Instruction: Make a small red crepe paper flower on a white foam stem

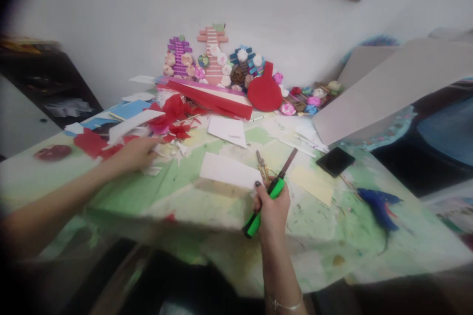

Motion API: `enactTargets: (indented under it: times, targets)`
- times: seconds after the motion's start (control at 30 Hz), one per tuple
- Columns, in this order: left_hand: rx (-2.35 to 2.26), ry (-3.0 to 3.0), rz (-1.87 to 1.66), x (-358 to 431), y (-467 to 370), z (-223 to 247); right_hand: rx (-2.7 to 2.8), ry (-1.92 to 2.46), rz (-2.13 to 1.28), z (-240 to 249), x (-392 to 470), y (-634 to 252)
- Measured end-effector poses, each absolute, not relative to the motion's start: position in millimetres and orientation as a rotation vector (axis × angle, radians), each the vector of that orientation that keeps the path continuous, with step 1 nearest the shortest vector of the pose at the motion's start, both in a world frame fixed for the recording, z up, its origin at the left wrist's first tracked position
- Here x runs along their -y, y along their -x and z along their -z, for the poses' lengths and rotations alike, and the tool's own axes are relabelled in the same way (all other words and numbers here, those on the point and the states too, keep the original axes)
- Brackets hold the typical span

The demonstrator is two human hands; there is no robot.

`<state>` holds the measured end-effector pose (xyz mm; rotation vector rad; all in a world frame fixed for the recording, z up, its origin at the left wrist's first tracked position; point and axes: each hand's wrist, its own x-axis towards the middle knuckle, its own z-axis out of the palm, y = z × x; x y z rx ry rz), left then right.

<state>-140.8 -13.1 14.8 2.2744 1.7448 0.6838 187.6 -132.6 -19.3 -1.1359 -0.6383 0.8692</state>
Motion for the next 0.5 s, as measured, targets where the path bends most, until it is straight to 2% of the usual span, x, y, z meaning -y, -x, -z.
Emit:
enactTargets:
  times: [0.13, 0.3, 0.5]
  targets:
    - [-1.587, -2.318, -0.632, 32.1, 123.2, -17.0, 0.65, 1.136, -0.868, 19.5, 130.9, -187.2]
    - [-1.265, -2.139, -0.75, 55.9, 84.9, -17.9, 0.621, 1.137, -0.874, 19.6, 129.0, -184.3]
    - [-1.05, -1.629, -1.048, 48.4, 51.7, -7.8, 0.586, 1.121, -0.849, 22.1, 127.9, -184.2]
